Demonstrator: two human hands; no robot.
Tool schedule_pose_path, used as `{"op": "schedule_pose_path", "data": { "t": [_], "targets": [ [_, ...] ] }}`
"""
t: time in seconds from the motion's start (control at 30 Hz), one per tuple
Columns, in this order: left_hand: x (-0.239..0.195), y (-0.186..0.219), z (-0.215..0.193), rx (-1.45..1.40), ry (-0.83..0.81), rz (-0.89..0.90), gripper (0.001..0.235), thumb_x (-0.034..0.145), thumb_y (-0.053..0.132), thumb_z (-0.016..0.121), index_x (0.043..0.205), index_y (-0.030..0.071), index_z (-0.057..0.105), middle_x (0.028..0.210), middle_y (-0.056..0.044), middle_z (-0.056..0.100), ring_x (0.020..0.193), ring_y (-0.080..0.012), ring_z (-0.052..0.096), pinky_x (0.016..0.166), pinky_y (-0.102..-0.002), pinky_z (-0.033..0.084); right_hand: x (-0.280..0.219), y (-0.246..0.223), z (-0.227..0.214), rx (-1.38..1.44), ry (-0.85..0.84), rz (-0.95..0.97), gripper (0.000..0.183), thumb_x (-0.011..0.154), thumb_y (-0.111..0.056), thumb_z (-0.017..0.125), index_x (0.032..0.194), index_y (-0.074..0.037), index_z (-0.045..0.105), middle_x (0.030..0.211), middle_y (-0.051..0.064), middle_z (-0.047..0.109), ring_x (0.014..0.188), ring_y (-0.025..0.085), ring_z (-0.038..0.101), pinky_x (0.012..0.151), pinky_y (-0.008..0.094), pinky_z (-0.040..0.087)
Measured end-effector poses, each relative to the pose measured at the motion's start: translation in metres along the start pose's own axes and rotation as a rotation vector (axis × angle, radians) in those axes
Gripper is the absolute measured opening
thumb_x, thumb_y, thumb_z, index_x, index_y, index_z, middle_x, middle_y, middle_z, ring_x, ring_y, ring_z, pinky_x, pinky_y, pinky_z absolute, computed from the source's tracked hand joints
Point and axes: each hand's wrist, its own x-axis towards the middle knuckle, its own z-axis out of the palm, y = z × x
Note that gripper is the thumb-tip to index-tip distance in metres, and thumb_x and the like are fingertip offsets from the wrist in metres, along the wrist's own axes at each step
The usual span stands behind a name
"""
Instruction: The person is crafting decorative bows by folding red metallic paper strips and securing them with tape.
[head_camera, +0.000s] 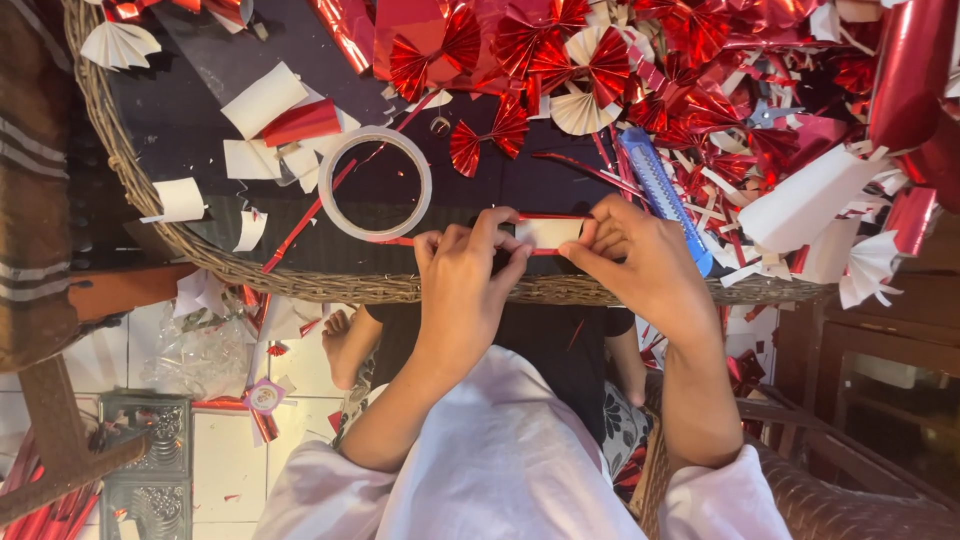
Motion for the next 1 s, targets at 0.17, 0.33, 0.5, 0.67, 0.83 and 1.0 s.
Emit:
{"op": "schedule_pose_path", "data": {
  "t": [0.17, 0.33, 0.5, 0.67, 0.83, 1.0],
  "targets": [
    [0.001, -0.002, -0.001, -0.001, -0.013, -0.045, 0.042, 0.079, 0.015, 0.085, 0.110, 0.021, 0.058, 0.083, 0.004, 0.063, 0.086, -0.0214, 0.063, 0.088, -0.040, 0.039, 0.002, 0.005, 0.000, -0.041, 0.012, -0.003, 0.022, 0.087, -0.008, 0.078, 0.096, 0.002, 0.061, 0.078, 0.018, 0.071, 0.068, 0.022, 0.069, 0.066, 0.037, 0.059],
    [0.004, -0.008, -0.005, -0.084, -0.026, -0.088, 0.043, 0.078, 0.020, 0.088, 0.106, 0.022, 0.055, 0.093, 0.003, 0.054, 0.091, -0.0213, 0.058, 0.087, -0.038, 0.034, -0.002, 0.009, 0.002, -0.001, 0.032, 0.028, 0.029, 0.087, -0.008, 0.079, 0.103, 0.001, 0.056, 0.077, 0.017, 0.067, 0.066, 0.023, 0.066, 0.066, 0.037, 0.057],
    [0.003, -0.008, -0.003, -0.096, -0.010, -0.076, 0.045, 0.077, 0.018, 0.089, 0.106, 0.019, 0.055, 0.091, 0.000, 0.051, 0.088, -0.0231, 0.055, 0.086, -0.040, 0.033, -0.005, 0.009, 0.013, -0.154, 0.112, 0.013, 0.055, 0.084, -0.028, 0.086, 0.114, -0.005, 0.047, 0.077, 0.007, 0.053, 0.067, 0.025, 0.059, 0.067, 0.040, 0.050],
    [0.003, -0.009, -0.003, -0.088, -0.010, -0.056, 0.045, 0.076, 0.016, 0.089, 0.105, 0.019, 0.054, 0.091, -0.001, 0.051, 0.088, -0.0244, 0.056, 0.084, -0.040, 0.033, -0.005, 0.002, 0.024, -0.169, 0.176, -0.007, 0.057, 0.087, -0.034, 0.084, 0.115, -0.006, 0.044, 0.079, 0.005, 0.045, 0.069, 0.028, 0.057, 0.069, 0.042, 0.045],
    [0.003, -0.009, -0.004, -0.112, -0.040, -0.065, 0.044, 0.078, 0.017, 0.087, 0.104, 0.019, 0.053, 0.092, -0.001, 0.052, 0.090, -0.0254, 0.055, 0.085, -0.041, 0.031, -0.001, 0.025, 0.017, -0.058, 0.177, -0.017, 0.051, 0.086, -0.021, 0.084, 0.115, -0.005, 0.046, 0.076, 0.001, 0.039, 0.060, 0.018, 0.051, 0.065, 0.032, 0.043],
    [0.000, -0.011, 0.003, -0.054, -0.058, -0.070, 0.038, 0.075, 0.020, 0.086, 0.090, 0.018, 0.052, 0.089, -0.001, 0.051, 0.090, -0.0267, 0.054, 0.085, -0.043, 0.033, -0.005, 0.038, 0.013, 0.190, 0.170, -0.059, 0.040, 0.085, 0.005, 0.075, 0.114, -0.004, 0.049, 0.083, 0.004, 0.043, 0.067, 0.015, 0.056, 0.067, 0.031, 0.050]
  ]
}}
